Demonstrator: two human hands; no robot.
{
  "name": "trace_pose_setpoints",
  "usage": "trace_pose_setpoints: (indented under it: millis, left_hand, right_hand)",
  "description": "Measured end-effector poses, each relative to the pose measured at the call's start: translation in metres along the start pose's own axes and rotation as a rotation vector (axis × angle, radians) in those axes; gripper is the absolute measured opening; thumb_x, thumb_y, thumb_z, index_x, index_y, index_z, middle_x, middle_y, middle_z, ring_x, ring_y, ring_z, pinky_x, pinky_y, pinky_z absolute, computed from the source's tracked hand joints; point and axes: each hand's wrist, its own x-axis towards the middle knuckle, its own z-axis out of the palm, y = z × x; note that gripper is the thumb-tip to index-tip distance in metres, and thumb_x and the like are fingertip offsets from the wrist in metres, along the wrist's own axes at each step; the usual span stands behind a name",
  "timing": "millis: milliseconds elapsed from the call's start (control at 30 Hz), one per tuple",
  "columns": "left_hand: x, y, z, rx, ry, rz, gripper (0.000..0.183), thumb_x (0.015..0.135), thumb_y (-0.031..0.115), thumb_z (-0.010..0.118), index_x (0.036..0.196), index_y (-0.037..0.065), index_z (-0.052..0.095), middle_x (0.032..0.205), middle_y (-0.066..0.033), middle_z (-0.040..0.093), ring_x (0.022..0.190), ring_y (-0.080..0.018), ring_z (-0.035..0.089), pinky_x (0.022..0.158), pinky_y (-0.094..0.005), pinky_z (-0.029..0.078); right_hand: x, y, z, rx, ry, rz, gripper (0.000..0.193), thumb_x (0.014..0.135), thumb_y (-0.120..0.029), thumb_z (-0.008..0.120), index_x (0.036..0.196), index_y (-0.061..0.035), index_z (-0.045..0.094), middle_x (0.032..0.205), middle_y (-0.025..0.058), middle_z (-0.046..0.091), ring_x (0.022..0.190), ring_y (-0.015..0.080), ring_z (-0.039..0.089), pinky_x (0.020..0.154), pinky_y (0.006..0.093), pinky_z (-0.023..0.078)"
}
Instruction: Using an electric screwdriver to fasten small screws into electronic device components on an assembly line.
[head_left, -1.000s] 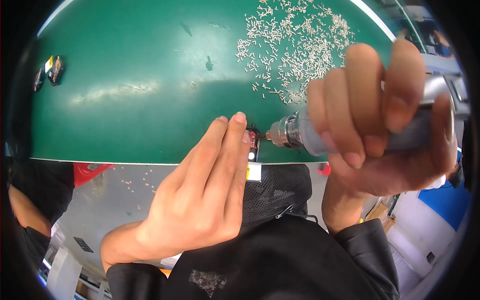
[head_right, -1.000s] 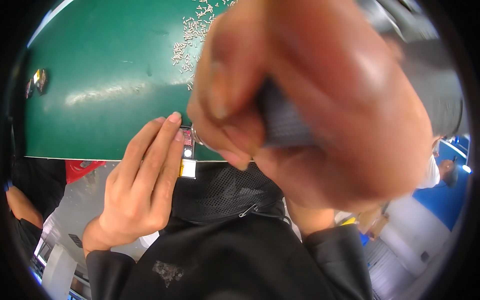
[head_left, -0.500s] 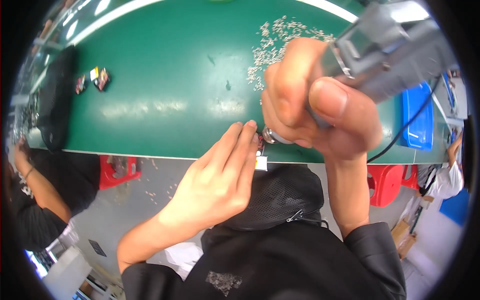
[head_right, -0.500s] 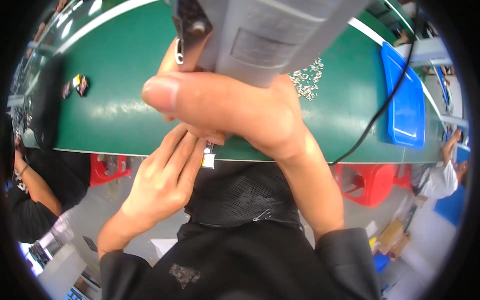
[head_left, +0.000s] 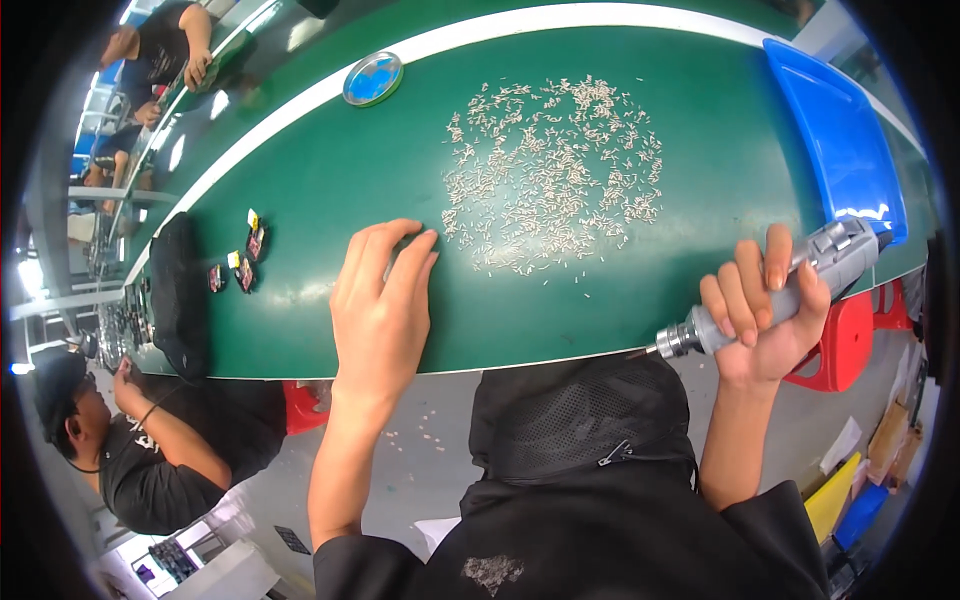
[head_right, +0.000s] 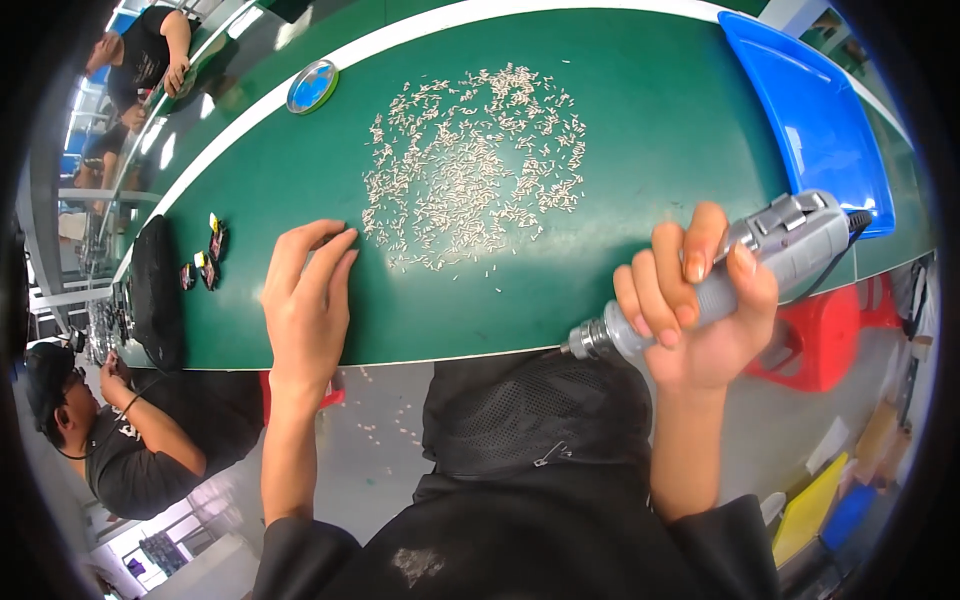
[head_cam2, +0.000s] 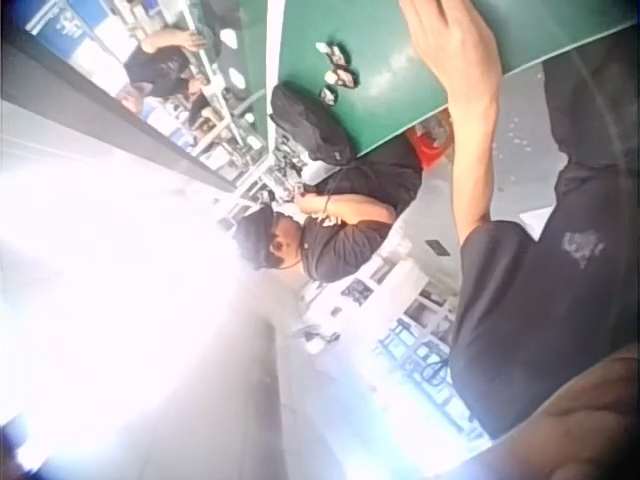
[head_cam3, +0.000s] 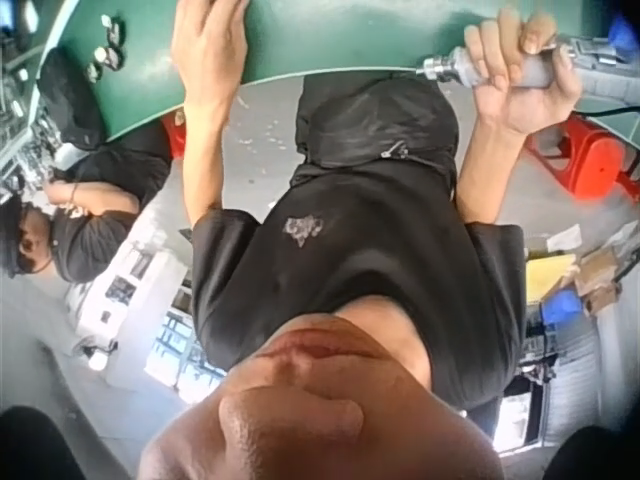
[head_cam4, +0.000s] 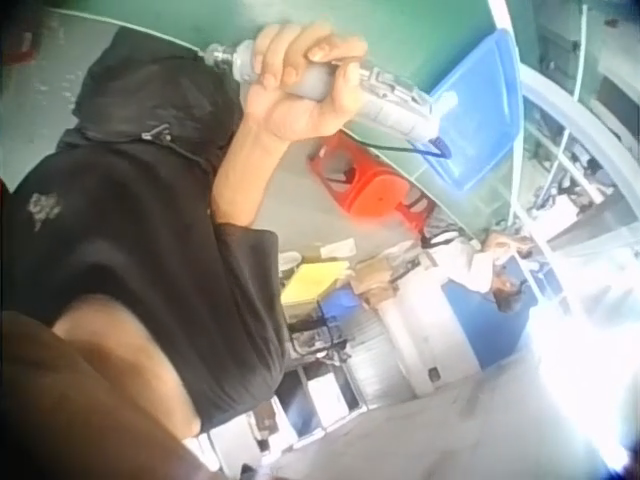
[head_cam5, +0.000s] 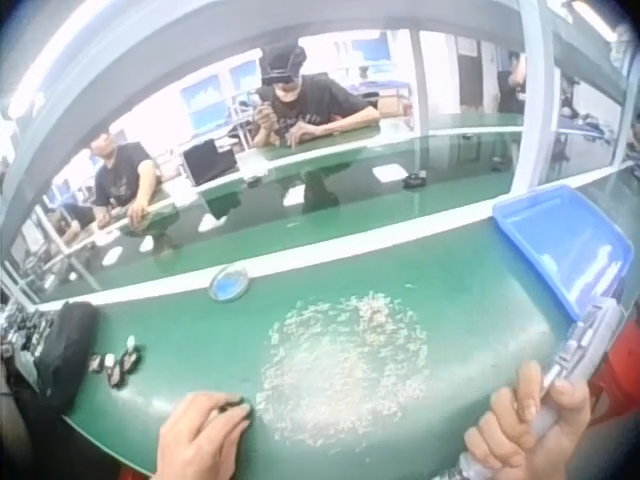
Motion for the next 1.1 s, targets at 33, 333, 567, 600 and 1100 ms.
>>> trace_pose_setpoints:
  millis: [33,333,567,600,1100]
  left_hand:
    - [0.005,0.001,0.002,0.001,-0.009,0.007,0.028,0.070,-0.005,0.071,0.097,0.000,0.065,0.099,-0.0112,0.062,0.089,-0.0299,0.062,0.074,-0.0383,0.052]
    - [0.025,0.004,0.004,0.111,-0.104,0.189,0.021,0.074,-0.010,0.068,0.093,-0.001,0.062,0.090,-0.0106,0.062,0.080,-0.0261,0.061,0.068,-0.0366,0.050]
    - [0.015,0.018,0.005,-0.049,0.001,-0.020,0.023,0.072,-0.012,0.068,0.093,-0.004,0.061,0.087,-0.0124,0.063,0.077,-0.0278,0.061,0.067,-0.0357,0.049]
    - [0.013,0.025,0.005,-0.062,-0.001,-0.019,0.023,0.072,-0.012,0.068,0.093,-0.004,0.061,0.087,-0.0124,0.063,0.077,-0.0278,0.061,0.067,-0.0357,0.049]
    - [-0.014,0.109,0.001,-1.538,-0.049,-0.519,0.012,0.091,0.003,0.059,0.088,-0.009,0.063,0.084,-0.0194,0.063,0.071,-0.0192,0.062,0.062,-0.0276,0.051]
  right_hand:
    - [-0.005,-0.002,-0.003,0.016,0.015,0.009,0.027,0.095,-0.031,0.042,0.082,-0.0081,0.044,0.059,0.0014,0.040,0.045,0.0106,0.039,0.051,0.0281,0.037]
    - [-0.025,-0.014,-0.019,0.171,0.092,0.008,0.025,0.095,-0.030,0.044,0.082,-0.0083,0.043,0.059,0.0020,0.041,0.044,0.0114,0.040,0.050,0.0291,0.038]
    - [-0.022,-0.022,-0.013,0.176,0.060,0.018,0.025,0.095,-0.031,0.043,0.082,-0.0088,0.045,0.059,0.0008,0.041,0.044,0.0110,0.039,0.051,0.0285,0.038]
    - [-0.020,-0.022,-0.010,0.191,0.045,0.008,0.026,0.095,-0.031,0.042,0.083,-0.0090,0.046,0.059,0.0005,0.041,0.044,0.0109,0.039,0.052,0.0282,0.038]
    - [0.013,-0.008,0.040,0.219,-0.064,-0.144,0.020,0.095,-0.025,0.046,0.086,-0.0082,0.051,0.061,0.0000,0.042,0.048,0.0109,0.042,0.057,0.0278,0.038]
